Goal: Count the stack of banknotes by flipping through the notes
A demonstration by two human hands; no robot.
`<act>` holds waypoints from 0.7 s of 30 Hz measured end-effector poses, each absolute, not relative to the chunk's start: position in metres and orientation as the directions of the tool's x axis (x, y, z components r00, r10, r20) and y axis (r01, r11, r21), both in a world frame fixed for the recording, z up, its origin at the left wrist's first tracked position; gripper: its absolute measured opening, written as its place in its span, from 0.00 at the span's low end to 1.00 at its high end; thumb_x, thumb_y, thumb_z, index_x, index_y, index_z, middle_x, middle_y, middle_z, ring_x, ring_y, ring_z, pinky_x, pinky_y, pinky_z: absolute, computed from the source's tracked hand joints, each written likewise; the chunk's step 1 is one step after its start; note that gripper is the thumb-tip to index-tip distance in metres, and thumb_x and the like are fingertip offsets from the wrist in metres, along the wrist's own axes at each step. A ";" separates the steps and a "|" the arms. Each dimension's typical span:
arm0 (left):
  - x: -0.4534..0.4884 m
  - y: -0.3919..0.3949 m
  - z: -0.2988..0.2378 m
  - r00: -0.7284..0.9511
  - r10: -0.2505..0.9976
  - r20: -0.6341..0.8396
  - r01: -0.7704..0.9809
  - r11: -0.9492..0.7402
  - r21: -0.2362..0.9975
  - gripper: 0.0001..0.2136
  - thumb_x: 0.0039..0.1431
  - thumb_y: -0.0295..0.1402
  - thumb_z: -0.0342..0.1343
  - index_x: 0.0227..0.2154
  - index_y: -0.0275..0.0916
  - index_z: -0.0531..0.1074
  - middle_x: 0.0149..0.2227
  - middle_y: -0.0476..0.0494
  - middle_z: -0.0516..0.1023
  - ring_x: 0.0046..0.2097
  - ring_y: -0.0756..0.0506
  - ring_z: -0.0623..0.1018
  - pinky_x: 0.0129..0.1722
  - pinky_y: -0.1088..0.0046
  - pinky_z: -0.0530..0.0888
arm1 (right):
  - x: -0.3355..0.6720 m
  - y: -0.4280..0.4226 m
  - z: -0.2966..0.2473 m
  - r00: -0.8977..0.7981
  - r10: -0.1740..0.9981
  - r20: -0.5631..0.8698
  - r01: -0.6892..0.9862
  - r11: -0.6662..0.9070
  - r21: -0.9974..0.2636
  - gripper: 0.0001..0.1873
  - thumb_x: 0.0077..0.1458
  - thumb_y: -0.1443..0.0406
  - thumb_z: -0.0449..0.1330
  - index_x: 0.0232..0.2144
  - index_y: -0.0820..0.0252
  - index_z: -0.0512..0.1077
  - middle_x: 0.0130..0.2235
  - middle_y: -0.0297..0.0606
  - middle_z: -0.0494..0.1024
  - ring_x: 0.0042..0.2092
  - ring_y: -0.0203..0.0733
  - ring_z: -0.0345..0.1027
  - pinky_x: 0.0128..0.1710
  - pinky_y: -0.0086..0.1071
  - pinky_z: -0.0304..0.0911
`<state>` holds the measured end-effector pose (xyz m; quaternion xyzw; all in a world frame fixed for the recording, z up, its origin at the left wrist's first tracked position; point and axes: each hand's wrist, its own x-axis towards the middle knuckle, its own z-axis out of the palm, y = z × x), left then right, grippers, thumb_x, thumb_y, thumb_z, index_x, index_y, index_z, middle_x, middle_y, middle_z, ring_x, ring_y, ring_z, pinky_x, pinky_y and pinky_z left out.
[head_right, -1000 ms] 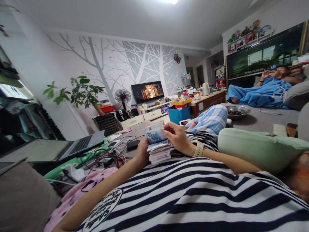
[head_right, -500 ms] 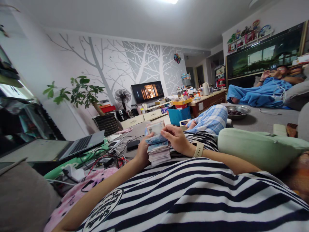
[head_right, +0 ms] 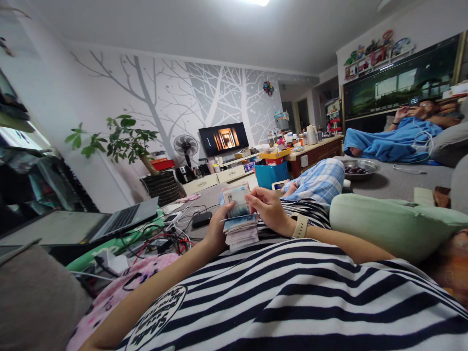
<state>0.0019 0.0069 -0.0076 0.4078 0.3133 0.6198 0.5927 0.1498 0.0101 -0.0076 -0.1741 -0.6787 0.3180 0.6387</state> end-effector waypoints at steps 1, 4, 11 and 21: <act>0.002 0.007 -0.007 0.043 0.991 0.128 -0.482 -0.092 0.871 0.17 0.43 0.32 0.61 0.39 0.33 0.75 0.30 0.42 0.81 0.38 0.39 0.80 0.41 0.62 0.75 | 0.150 0.013 -0.008 -0.077 0.651 0.756 -0.149 0.742 -0.654 0.20 0.54 0.50 0.58 0.22 0.59 0.64 0.19 0.29 0.66 0.22 0.32 0.58 0.24 0.28 0.55; 0.004 0.004 -0.005 0.049 0.989 0.137 -0.473 -0.098 0.876 0.18 0.41 0.31 0.62 0.40 0.33 0.75 0.30 0.41 0.81 0.39 0.38 0.80 0.42 0.61 0.75 | 0.149 0.024 -0.011 0.026 0.679 0.734 -0.102 0.732 -0.674 0.20 0.49 0.50 0.62 0.22 0.58 0.62 0.20 0.28 0.63 0.23 0.33 0.57 0.23 0.28 0.53; 0.007 -0.006 -0.001 0.007 0.982 0.190 -0.398 -0.171 0.901 0.12 0.41 0.29 0.62 0.33 0.35 0.75 0.29 0.43 0.80 0.41 0.37 0.79 0.44 0.62 0.74 | 0.146 0.039 -0.018 0.000 0.750 0.661 -0.122 0.656 -0.745 0.20 0.46 0.51 0.64 0.28 0.57 0.62 0.22 0.26 0.63 0.23 0.33 0.56 0.21 0.28 0.51; 0.007 -0.010 0.001 -0.002 0.981 0.192 -0.405 -0.176 0.897 0.13 0.44 0.32 0.62 0.35 0.35 0.75 0.30 0.44 0.81 0.41 0.39 0.79 0.43 0.64 0.74 | 0.147 0.037 -0.017 -0.023 0.745 0.666 -0.094 0.662 -0.744 0.16 0.48 0.55 0.62 0.24 0.58 0.62 0.22 0.28 0.63 0.24 0.33 0.56 0.22 0.29 0.51</act>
